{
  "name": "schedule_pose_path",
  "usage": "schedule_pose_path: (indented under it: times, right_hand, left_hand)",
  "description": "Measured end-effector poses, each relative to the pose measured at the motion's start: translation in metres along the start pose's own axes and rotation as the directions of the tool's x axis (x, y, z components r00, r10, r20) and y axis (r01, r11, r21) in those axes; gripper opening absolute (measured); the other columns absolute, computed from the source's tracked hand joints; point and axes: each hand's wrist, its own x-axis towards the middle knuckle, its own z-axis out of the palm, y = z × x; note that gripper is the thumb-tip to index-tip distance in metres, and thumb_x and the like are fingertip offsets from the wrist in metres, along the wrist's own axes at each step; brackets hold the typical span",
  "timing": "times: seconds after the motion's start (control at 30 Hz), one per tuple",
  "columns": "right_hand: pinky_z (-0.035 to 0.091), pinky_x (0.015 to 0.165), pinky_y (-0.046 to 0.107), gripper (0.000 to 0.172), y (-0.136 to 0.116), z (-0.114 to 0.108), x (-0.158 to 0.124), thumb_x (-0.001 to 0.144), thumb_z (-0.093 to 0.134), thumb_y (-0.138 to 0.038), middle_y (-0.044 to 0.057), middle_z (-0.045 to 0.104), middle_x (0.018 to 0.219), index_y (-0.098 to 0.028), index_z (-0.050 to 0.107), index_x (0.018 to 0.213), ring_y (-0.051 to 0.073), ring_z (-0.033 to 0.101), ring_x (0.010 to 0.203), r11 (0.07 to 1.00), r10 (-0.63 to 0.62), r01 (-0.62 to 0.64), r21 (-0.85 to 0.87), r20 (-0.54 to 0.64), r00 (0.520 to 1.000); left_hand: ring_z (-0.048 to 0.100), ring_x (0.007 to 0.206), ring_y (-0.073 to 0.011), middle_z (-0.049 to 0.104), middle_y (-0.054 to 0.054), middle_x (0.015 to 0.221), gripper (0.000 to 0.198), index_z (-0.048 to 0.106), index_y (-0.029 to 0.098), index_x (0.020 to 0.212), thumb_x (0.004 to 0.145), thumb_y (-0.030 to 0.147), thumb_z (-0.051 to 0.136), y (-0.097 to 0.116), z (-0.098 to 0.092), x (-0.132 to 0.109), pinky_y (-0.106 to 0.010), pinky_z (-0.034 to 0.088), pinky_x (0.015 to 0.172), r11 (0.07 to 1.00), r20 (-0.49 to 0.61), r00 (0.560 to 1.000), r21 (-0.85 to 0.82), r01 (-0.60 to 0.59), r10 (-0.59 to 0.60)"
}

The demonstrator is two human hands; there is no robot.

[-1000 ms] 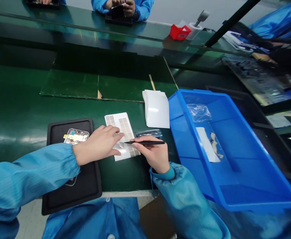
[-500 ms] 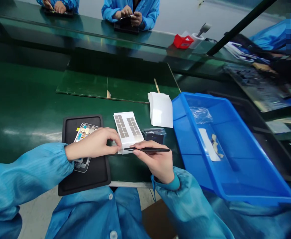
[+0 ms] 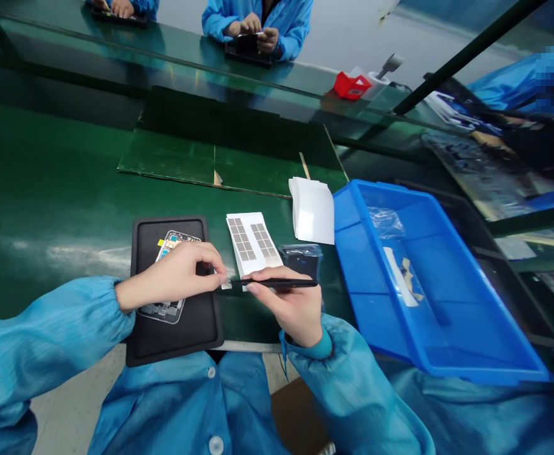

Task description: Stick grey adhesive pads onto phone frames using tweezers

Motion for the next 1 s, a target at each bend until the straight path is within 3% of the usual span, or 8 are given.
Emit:
schedule_pose_path:
  times: [0.17, 0.27, 0.37, 0.43, 0.53, 0.7, 0.83, 1.0]
  right_hand:
    - [0.064, 0.068, 0.031, 0.009, 0.002, 0.004, 0.0, 0.074, 0.083, -0.02, 0.002, 0.08, 0.078, -0.025, 0.077, 0.08, 0.021, 0.076, 0.07, 0.999, -0.019, 0.017, -0.03, -0.065, 0.998]
    - [0.063, 0.066, 0.031, 0.009, 0.003, 0.007, 0.002, 0.074, 0.083, -0.02, 0.002, 0.079, 0.077, -0.024, 0.077, 0.08, 0.021, 0.076, 0.07, 0.998, -0.015, 0.009, -0.058, -0.109, 0.994]
    - [0.063, 0.062, 0.031, 0.008, 0.002, 0.015, 0.004, 0.074, 0.083, -0.023, 0.003, 0.078, 0.075, -0.023, 0.077, 0.078, 0.021, 0.075, 0.067, 0.998, 0.03, -0.036, -0.051, -0.113, 0.993]
    - [0.063, 0.061, 0.031, 0.008, 0.0, 0.025, 0.004, 0.075, 0.083, -0.025, 0.004, 0.078, 0.073, -0.022, 0.076, 0.078, 0.021, 0.074, 0.064, 0.997, 0.079, -0.08, -0.006, -0.074, 0.994]
    - [0.064, 0.063, 0.032, 0.009, -0.003, 0.046, 0.003, 0.077, 0.082, -0.027, 0.005, 0.078, 0.077, -0.022, 0.076, 0.08, 0.021, 0.075, 0.067, 0.985, 0.152, -0.153, 0.075, 0.028, 0.988]
    - [0.063, 0.062, 0.031, 0.01, -0.005, 0.077, -0.001, 0.078, 0.081, -0.028, 0.005, 0.078, 0.079, -0.022, 0.075, 0.083, 0.022, 0.075, 0.07, 0.967, 0.209, -0.226, 0.118, 0.146, 0.967]
    - [0.062, 0.066, 0.03, 0.005, -0.003, 0.084, -0.003, 0.079, 0.079, -0.024, 0.003, 0.078, 0.078, -0.023, 0.075, 0.083, 0.02, 0.075, 0.07, 0.977, 0.191, -0.202, 0.068, 0.146, 0.971]
    - [0.061, 0.061, 0.027, 0.005, -0.006, 0.083, -0.002, 0.079, 0.079, -0.023, 0.002, 0.077, 0.077, -0.024, 0.075, 0.082, 0.019, 0.074, 0.067, 0.979, 0.2, -0.204, 0.024, 0.132, 0.971]
  left_hand:
    - [0.067, 0.087, -0.0155, 0.072, -0.003, 0.098, 0.013, 0.074, 0.021, 0.094, 0.087, 0.026, 0.064, -0.008, -0.018, -0.005, -0.028, 0.053, 0.08, 0.997, -0.065, 0.998, 0.078, 0.021, -0.016]
    - [0.066, 0.089, -0.0175, 0.072, -0.004, 0.104, 0.018, 0.073, 0.02, 0.1, 0.09, 0.028, 0.06, -0.022, -0.041, -0.01, -0.031, 0.051, 0.081, 0.94, -0.152, 0.988, 0.334, 0.062, -0.011]
    - [0.063, 0.101, -0.0226, 0.071, -0.006, 0.107, 0.021, 0.071, 0.018, 0.104, 0.095, 0.028, 0.055, -0.04, -0.057, -0.015, -0.038, 0.048, 0.089, 0.788, -0.084, 0.996, 0.615, 0.032, 0.025]
    - [0.061, 0.105, -0.0241, 0.069, -0.008, 0.11, 0.024, 0.069, 0.018, 0.11, 0.098, 0.029, 0.052, -0.05, -0.058, -0.016, -0.039, 0.046, 0.09, 0.716, -0.018, 1.0, 0.698, -0.002, 0.02]
    - [0.059, 0.104, -0.0242, 0.066, -0.01, 0.111, 0.027, 0.066, 0.017, 0.115, 0.1, 0.031, 0.049, -0.058, -0.053, -0.012, -0.039, 0.046, 0.088, 0.661, -0.005, 0.999, 0.75, -0.02, 0.035]
    - [0.059, 0.096, -0.024, 0.064, -0.009, 0.101, 0.021, 0.065, 0.015, 0.103, 0.097, 0.033, 0.056, -0.063, -0.049, 0.005, -0.036, 0.045, 0.083, 0.64, 0.013, 0.999, 0.767, -0.039, 0.045]
    - [0.063, 0.088, -0.024, 0.065, -0.009, 0.089, 0.023, 0.064, 0.013, 0.093, 0.099, 0.032, 0.053, -0.063, -0.051, 0.006, -0.035, 0.045, 0.078, 0.588, 0.015, 1.0, 0.809, -0.009, -0.007]
    - [0.067, 0.082, -0.0248, 0.067, -0.009, 0.081, 0.023, 0.064, 0.014, 0.088, 0.1, 0.03, 0.052, -0.059, -0.051, -0.009, -0.034, 0.046, 0.073, 0.517, -0.024, 0.998, 0.855, 0.052, -0.06]
